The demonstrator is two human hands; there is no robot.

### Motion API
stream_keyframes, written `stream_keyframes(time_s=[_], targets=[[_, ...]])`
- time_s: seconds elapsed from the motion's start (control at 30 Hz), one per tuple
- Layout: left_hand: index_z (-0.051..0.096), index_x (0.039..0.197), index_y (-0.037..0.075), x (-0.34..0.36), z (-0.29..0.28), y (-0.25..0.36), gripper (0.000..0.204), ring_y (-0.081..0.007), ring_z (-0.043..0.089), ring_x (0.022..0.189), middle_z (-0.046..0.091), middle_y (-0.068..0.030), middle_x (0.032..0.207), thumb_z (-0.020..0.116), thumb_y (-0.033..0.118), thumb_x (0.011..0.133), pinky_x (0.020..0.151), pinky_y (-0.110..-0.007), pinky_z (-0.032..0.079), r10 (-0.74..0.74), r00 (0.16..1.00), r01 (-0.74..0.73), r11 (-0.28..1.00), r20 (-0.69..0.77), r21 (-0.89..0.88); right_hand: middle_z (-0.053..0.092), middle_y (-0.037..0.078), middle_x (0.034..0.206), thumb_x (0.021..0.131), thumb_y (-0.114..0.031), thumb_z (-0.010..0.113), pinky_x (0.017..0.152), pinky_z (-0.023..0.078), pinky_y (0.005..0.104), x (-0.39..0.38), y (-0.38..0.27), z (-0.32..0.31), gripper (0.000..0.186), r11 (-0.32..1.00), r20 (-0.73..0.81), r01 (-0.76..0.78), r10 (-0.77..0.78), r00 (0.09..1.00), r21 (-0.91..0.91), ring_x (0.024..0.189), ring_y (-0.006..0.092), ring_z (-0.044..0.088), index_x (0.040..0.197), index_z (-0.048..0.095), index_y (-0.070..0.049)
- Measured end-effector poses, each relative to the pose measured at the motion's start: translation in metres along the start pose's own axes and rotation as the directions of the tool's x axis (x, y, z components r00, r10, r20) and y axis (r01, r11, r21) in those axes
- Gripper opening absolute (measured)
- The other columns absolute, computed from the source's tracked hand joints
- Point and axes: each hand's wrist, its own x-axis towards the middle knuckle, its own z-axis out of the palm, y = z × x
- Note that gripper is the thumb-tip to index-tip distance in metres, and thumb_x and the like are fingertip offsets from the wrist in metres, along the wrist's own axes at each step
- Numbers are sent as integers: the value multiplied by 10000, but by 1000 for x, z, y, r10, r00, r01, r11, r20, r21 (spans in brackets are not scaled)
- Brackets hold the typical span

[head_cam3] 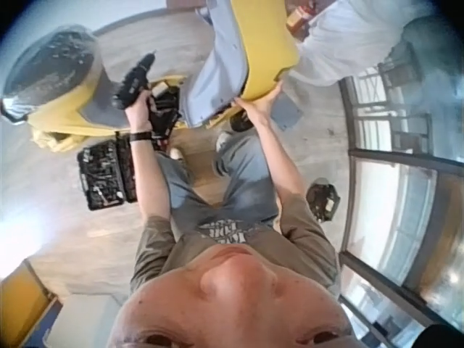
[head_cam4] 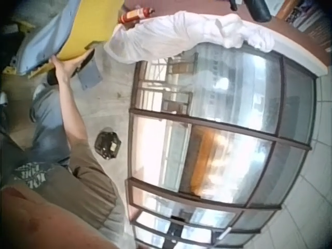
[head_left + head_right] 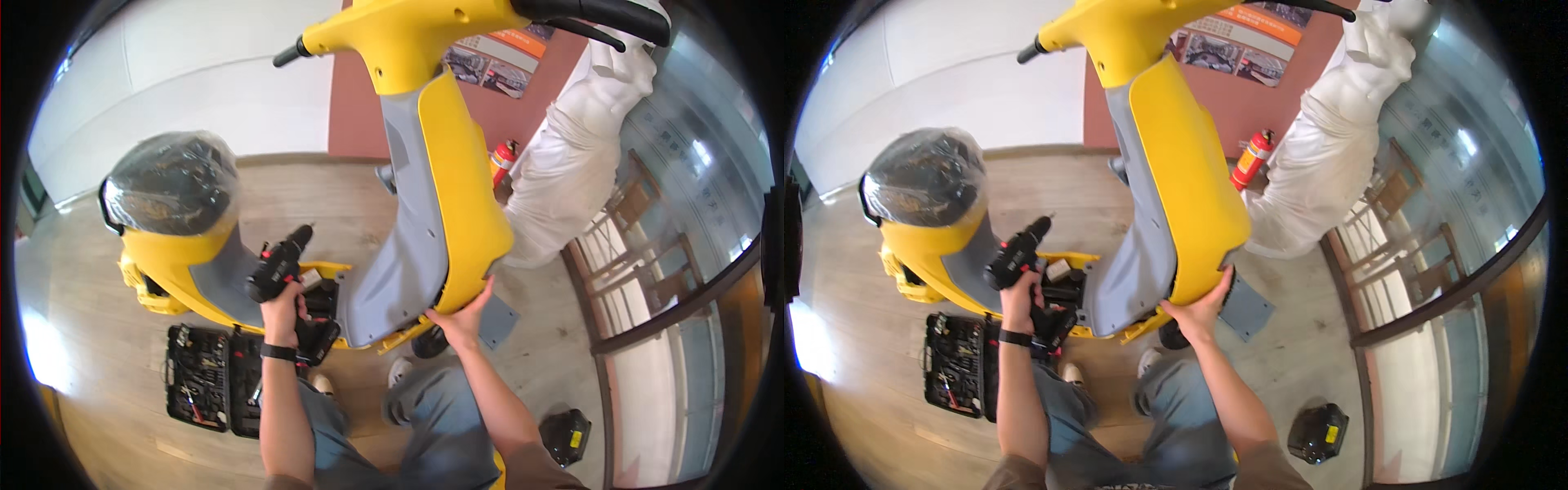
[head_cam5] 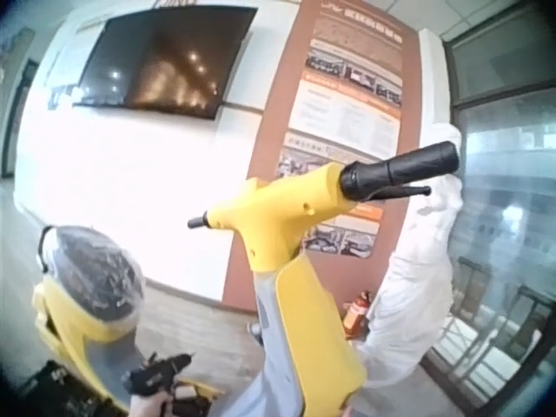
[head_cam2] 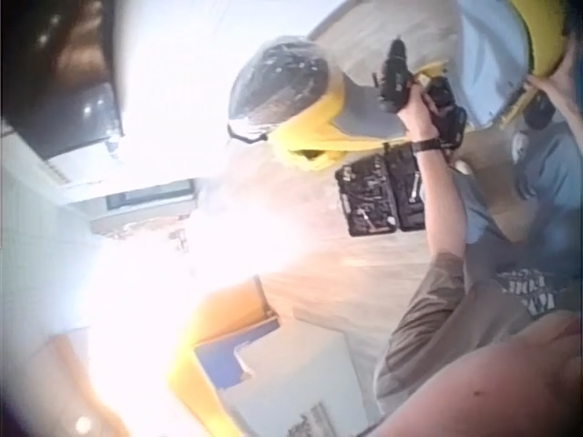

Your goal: Using a power drill to install or remove panels on a yellow scooter.

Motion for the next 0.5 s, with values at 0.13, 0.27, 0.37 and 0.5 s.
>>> stream_keyframes(time_s=[0.13, 0.27, 0.37, 0.5], targets=[[686, 967, 57, 0, 2, -2, 117, -92, 507, 495, 556, 11, 647, 673, 84, 854, 439, -242, 399, 13, 1000, -14, 998, 26, 62, 316, 221, 1575, 591, -8, 947, 1215, 312, 458, 1, -8, -5, 1436, 995, 46, -30, 26, 999, 92, 1447, 351, 375, 1642, -29, -78], [678, 940, 25, 1, 3, -2, 92, -119, 530, 485, 602, -20, 683, 675, 21, 849, 436, -262, 419, 27, 999, -28, 999, 34, 39, 341, 181, 1570, 597, 28, 922, 1184, 364, 456, 1, -15, -16, 1409, 992, 71, -78, 72, 995, 98, 1418, 326, 404, 1653, 0, -112], [682, 948, 20, 2, 3, -1, 98, -115, 532, 498, 603, -20, 689, 674, 22, 850, 433, -261, 419, 22, 999, -24, 999, 43, 45, 354, 127, 1563, 601, 31, 921, 1116, 445, 450, 2, -17, -28, 1398, 963, 123, -128, 101, 987, 238, 1372, 288, 440, 1662, 31, -156], [687, 959, 9, 2, 6, -1, 111, -116, 523, 483, 599, -19, 684, 671, 24, 850, 430, -258, 414, 8, 999, -8, 1000, 32, 20, 377, 107, 1520, 614, 38, 915, 1061, 498, 461, 4, -20, -38, 1400, 955, 180, -142, 97, 979, 258, 1335, 271, 466, 1666, 20, -196]])
